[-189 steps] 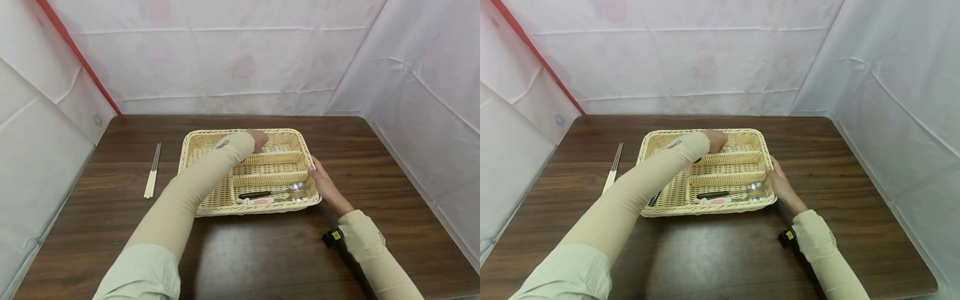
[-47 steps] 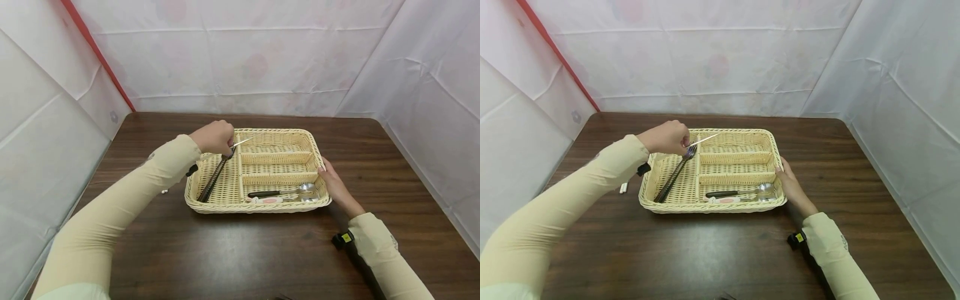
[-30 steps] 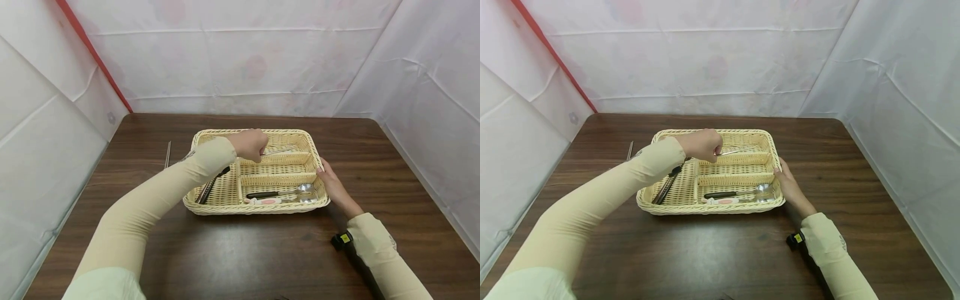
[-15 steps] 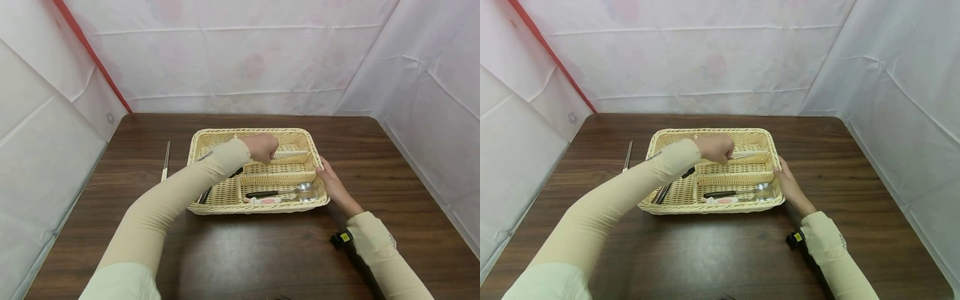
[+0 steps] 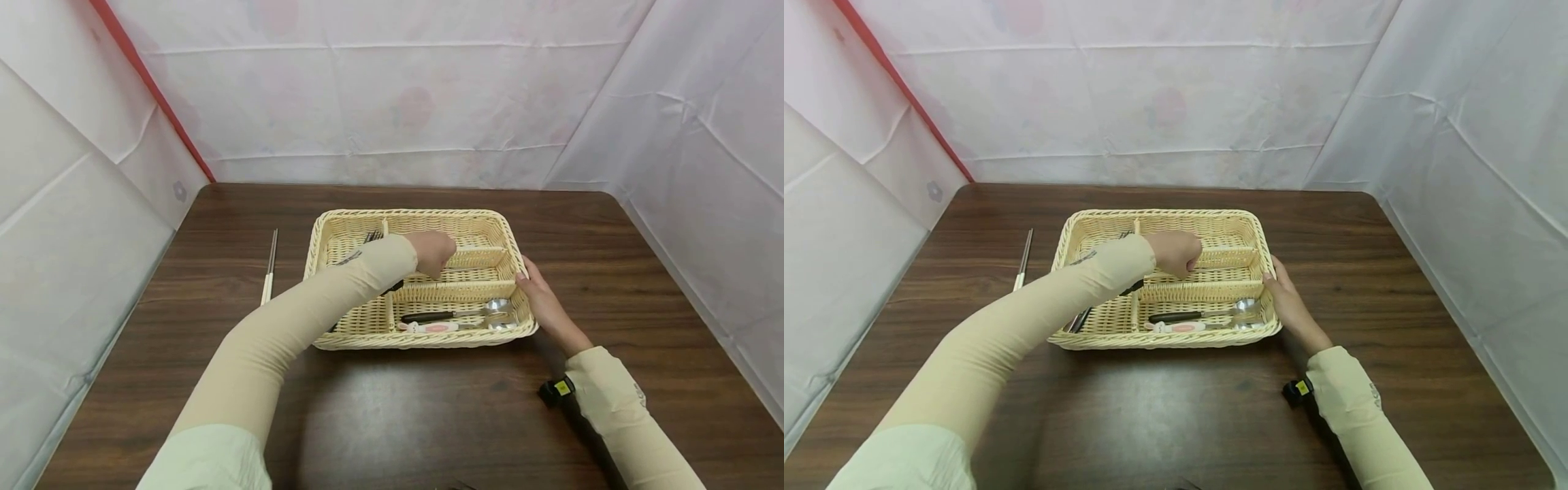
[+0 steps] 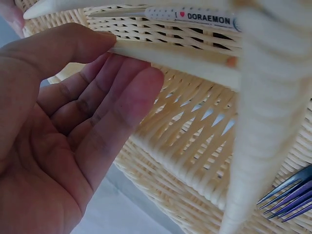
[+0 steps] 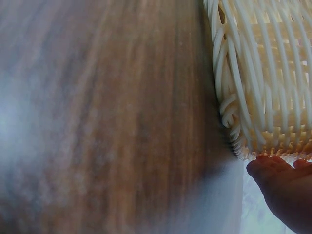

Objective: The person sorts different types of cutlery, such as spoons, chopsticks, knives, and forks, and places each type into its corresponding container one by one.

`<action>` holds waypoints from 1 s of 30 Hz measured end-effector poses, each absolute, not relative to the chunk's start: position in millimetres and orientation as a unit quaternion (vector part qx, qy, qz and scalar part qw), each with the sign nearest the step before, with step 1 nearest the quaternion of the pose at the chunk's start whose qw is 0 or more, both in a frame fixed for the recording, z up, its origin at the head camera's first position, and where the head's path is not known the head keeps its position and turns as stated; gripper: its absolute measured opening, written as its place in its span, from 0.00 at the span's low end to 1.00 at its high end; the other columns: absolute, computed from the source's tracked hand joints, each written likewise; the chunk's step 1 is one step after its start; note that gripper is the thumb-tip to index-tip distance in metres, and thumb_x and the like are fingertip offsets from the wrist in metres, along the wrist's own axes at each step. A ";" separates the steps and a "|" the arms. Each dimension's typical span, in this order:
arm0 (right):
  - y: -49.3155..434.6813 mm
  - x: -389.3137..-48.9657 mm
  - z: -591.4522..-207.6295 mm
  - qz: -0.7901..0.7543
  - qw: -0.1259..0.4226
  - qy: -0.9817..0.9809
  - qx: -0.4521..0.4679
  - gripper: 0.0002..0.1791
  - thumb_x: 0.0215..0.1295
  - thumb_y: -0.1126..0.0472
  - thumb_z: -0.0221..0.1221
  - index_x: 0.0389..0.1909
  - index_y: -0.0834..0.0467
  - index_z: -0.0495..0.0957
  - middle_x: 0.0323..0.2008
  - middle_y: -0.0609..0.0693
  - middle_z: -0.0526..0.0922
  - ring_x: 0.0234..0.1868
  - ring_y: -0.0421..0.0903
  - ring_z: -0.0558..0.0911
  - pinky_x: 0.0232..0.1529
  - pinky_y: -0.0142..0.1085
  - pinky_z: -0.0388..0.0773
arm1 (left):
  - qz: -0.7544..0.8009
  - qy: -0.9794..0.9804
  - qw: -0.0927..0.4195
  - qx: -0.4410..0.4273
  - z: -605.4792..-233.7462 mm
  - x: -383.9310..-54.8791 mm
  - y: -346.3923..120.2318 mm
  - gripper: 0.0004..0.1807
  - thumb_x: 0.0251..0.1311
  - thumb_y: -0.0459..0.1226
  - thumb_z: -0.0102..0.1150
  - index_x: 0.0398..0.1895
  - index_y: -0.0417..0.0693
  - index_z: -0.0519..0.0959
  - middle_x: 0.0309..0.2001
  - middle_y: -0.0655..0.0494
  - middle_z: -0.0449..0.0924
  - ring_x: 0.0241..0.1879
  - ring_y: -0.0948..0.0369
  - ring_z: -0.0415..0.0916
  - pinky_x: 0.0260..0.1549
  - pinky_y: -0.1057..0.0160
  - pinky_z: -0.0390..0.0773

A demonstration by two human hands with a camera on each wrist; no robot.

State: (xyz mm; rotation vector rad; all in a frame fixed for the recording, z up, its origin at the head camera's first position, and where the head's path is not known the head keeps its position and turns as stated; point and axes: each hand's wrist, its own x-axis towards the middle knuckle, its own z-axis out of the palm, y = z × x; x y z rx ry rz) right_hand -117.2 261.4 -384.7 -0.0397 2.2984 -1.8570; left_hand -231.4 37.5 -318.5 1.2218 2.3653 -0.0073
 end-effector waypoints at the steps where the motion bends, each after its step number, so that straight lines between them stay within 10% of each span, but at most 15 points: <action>1: 261.2 -117.0 -384.9 -0.629 0.094 0.771 -0.012 0.30 0.78 0.57 0.28 0.74 0.59 0.30 0.73 0.63 0.40 0.70 0.58 0.48 0.66 0.54 0.48 | -0.008 0.862 0.241 0.446 -318.8 -230.6 38.2 0.17 0.61 0.30 0.53 0.17 0.52 0.62 0.14 0.60 0.54 0.18 0.64 0.49 0.24 0.64 0.59; 7: 261.4 -115.7 -385.4 -0.631 0.095 0.770 -0.012 0.30 0.78 0.57 0.28 0.74 0.59 0.30 0.73 0.63 0.41 0.70 0.58 0.49 0.66 0.55 0.49 | -0.039 0.862 0.237 0.446 -316.7 -223.7 40.0 0.03 0.65 0.32 0.51 0.35 0.47 0.75 0.23 0.59 0.61 0.24 0.63 0.56 0.27 0.64 0.60; 11: 261.2 -116.0 -385.0 -0.627 0.096 0.773 -0.013 0.30 0.78 0.57 0.28 0.74 0.58 0.30 0.73 0.62 0.39 0.71 0.58 0.47 0.66 0.55 0.47 | -0.067 0.858 0.227 0.457 -316.0 -219.1 42.2 0.10 0.67 0.31 0.50 0.48 0.44 0.76 0.29 0.58 0.65 0.28 0.62 0.58 0.30 0.65 0.59; 30: 260.6 -118.1 -386.1 -0.638 0.094 0.764 -0.018 0.30 0.78 0.58 0.28 0.74 0.60 0.30 0.73 0.63 0.38 0.71 0.58 0.45 0.67 0.54 0.45 | -0.133 0.848 0.210 0.469 -323.4 -215.5 55.4 0.11 0.67 0.29 0.49 0.47 0.45 0.78 0.40 0.53 0.77 0.31 0.62 0.60 0.31 0.65 0.60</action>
